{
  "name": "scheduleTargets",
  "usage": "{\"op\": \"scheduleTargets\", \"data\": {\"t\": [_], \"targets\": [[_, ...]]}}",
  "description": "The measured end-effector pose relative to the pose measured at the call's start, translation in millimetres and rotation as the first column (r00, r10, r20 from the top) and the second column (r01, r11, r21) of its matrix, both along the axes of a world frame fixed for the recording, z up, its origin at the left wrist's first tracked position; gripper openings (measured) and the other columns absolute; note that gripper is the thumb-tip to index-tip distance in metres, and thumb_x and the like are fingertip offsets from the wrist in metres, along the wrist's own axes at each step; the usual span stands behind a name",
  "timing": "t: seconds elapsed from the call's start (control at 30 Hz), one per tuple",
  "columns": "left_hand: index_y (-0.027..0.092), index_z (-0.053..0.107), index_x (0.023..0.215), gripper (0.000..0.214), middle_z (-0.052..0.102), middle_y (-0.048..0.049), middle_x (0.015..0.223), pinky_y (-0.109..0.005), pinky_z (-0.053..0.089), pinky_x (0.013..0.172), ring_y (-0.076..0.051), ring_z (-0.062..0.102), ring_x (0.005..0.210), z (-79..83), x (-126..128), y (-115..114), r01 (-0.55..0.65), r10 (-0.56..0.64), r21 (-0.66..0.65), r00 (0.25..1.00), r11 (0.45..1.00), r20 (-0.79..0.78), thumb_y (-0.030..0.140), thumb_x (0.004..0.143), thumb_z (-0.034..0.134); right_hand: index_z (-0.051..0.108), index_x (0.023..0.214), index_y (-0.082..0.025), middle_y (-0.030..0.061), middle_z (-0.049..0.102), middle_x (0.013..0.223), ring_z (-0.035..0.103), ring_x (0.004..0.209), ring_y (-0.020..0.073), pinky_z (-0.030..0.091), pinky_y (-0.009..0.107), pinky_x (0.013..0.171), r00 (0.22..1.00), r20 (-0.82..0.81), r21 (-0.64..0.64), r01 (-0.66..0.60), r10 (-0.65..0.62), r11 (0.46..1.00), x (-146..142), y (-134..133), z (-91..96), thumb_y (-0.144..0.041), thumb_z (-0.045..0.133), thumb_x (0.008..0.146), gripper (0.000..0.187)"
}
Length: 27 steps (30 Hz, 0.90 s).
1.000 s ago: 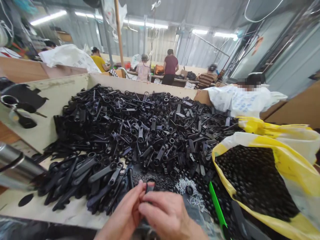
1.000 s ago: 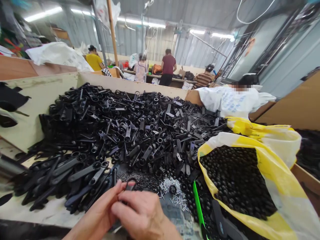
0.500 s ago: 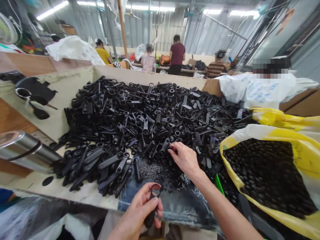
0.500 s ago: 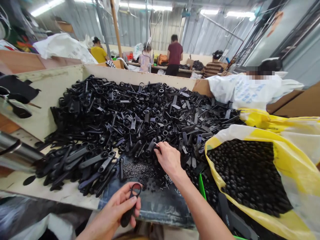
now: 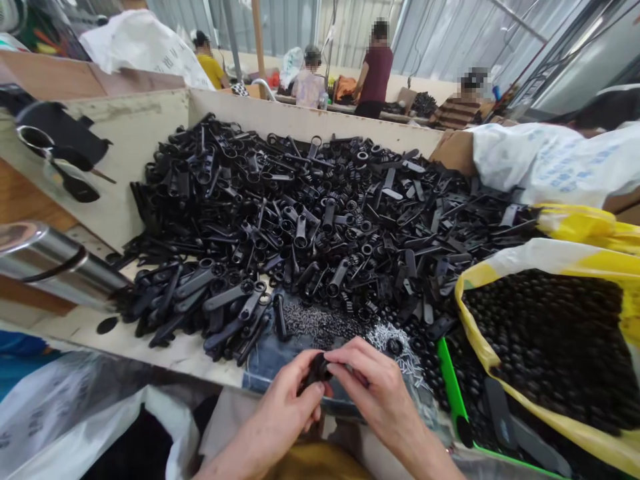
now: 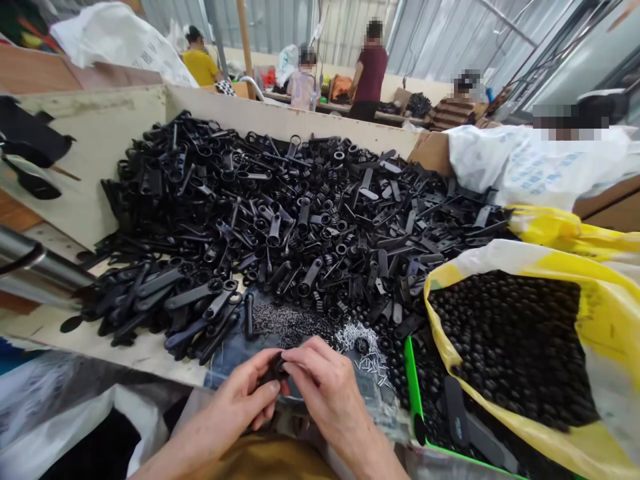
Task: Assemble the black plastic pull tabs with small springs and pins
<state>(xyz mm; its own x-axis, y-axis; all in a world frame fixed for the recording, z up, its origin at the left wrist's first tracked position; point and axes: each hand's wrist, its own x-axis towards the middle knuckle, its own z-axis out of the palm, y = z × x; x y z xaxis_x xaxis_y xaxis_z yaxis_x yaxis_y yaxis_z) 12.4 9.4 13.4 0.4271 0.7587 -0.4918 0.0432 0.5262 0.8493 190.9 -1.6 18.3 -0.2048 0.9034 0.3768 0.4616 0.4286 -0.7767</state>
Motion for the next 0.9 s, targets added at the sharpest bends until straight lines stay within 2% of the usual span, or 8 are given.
{"op": "scheduleTargets", "data": {"t": [0.17, 0.3, 0.4, 0.47, 0.5, 0.63, 0.73, 0.9], "targets": [[0.013, 0.059, 0.126, 0.052, 0.063, 0.0006, 0.083, -0.025, 0.034, 0.052, -0.009, 0.047, 0.055, 2.6, -5, -4, 0.042, -0.041, 0.047, 0.999, 0.998, -0.032, 0.035, 0.078, 0.06, 0.077, 0.106, -0.021, 0.0028, 0.07, 0.085, 0.068, 0.071, 0.0144, 0.052, 0.022, 0.062, 1.0, 0.004, 0.034, -0.002, 0.002, 0.999, 2, -1, -2.5, -0.013, 0.062, 0.101, 0.017], [0.017, 0.064, 0.125, 0.043, 0.068, -0.0017, 0.087, -0.027, 0.042, 0.059, -0.013, 0.054, 0.064, -5.9, -10, -10, 0.054, -0.044, 0.11, 0.995, 0.992, -0.09, 0.029, 0.084, 0.058, 0.077, 0.106, -0.019, 0.004, 0.069, 0.085, 0.068, 0.07, 0.0143, 0.052, 0.021, 0.061, 0.999, 0.042, 0.045, -0.022, 0.021, 0.999, 1, -6, -0.1, -0.014, 0.06, 0.103, 0.018], [0.021, 0.067, 0.131, 0.045, 0.073, -0.01, 0.122, -0.034, 0.05, 0.09, -0.025, 0.065, 0.105, -12.5, -14, -16, 0.012, 0.016, 0.166, 0.986, 0.986, -0.166, 0.034, 0.088, 0.065, 0.077, 0.107, -0.019, 0.0042, 0.069, 0.084, 0.068, 0.069, 0.0142, 0.052, 0.021, 0.062, 0.996, 0.08, 0.037, -0.036, 0.033, 0.999, 1, -11, 0.3, -0.014, 0.058, 0.104, 0.019], [0.023, 0.067, 0.135, 0.049, 0.069, -0.0115, 0.137, -0.04, 0.043, 0.109, -0.031, 0.057, 0.128, -12.9, -16, -20, 0.007, 0.034, 0.177, 0.973, 0.984, -0.229, 0.041, 0.089, 0.068, 0.077, 0.106, -0.02, 0.0043, 0.069, 0.084, 0.068, 0.068, 0.0145, 0.052, 0.021, 0.061, 0.994, 0.105, 0.027, -0.045, 0.042, 0.999, 1, -14, 1.2, -0.016, 0.057, 0.105, 0.02], [0.023, 0.067, 0.136, 0.049, 0.069, -0.0116, 0.137, -0.043, 0.041, 0.111, -0.032, 0.056, 0.13, -11.7, -17, -21, 0.023, 0.025, 0.175, 0.964, 0.984, -0.263, 0.044, 0.091, 0.067, 0.077, 0.106, -0.02, 0.0044, 0.068, 0.084, 0.068, 0.067, 0.0146, 0.052, 0.021, 0.06, 0.992, 0.115, 0.02, -0.05, 0.047, 0.999, 0, -15, 2.0, -0.016, 0.057, 0.105, 0.021], [0.027, 0.069, 0.133, 0.044, 0.072, -0.0101, 0.133, -0.044, 0.041, 0.11, -0.034, 0.059, 0.127, -2.3, -19, -23, 0.106, -0.032, 0.198, 0.938, 0.974, -0.344, 0.046, 0.094, 0.061, 0.077, 0.103, -0.021, 0.0034, 0.066, 0.081, 0.066, 0.064, 0.0142, 0.051, 0.021, 0.058, 0.992, 0.11, 0.007, -0.055, 0.054, 0.998, -1, -18, 5.5, -0.018, 0.054, 0.107, 0.024], [0.028, 0.068, 0.134, 0.045, 0.075, -0.0097, 0.125, -0.042, 0.043, 0.108, -0.033, 0.061, 0.123, 7.7, -21, -23, 0.114, -0.037, 0.21, 0.939, 0.971, -0.342, 0.047, 0.094, 0.062, 0.076, 0.111, -0.025, 0.003, 0.067, 0.085, 0.067, 0.069, 0.0149, 0.054, 0.022, 0.062, 0.998, 0.049, -0.007, -0.042, 0.043, 0.999, 0, -23, 3.5, -0.019, 0.056, 0.106, 0.022], [0.025, 0.07, 0.125, 0.038, 0.074, -0.006, 0.09, -0.034, 0.048, 0.091, -0.025, 0.064, 0.092, 14.7, -27, -30, 0.248, -0.208, 0.259, 0.963, 0.934, -0.172, 0.049, 0.102, 0.052, 0.065, 0.125, -0.03, -0.004, 0.066, 0.079, 0.055, 0.052, 0.0118, 0.047, 0.02, 0.049, 0.987, -0.11, -0.15, 0.103, -0.12, 0.983, -2, -45, -17.5, -0.03, 0.071, 0.098, 0.027]]}}
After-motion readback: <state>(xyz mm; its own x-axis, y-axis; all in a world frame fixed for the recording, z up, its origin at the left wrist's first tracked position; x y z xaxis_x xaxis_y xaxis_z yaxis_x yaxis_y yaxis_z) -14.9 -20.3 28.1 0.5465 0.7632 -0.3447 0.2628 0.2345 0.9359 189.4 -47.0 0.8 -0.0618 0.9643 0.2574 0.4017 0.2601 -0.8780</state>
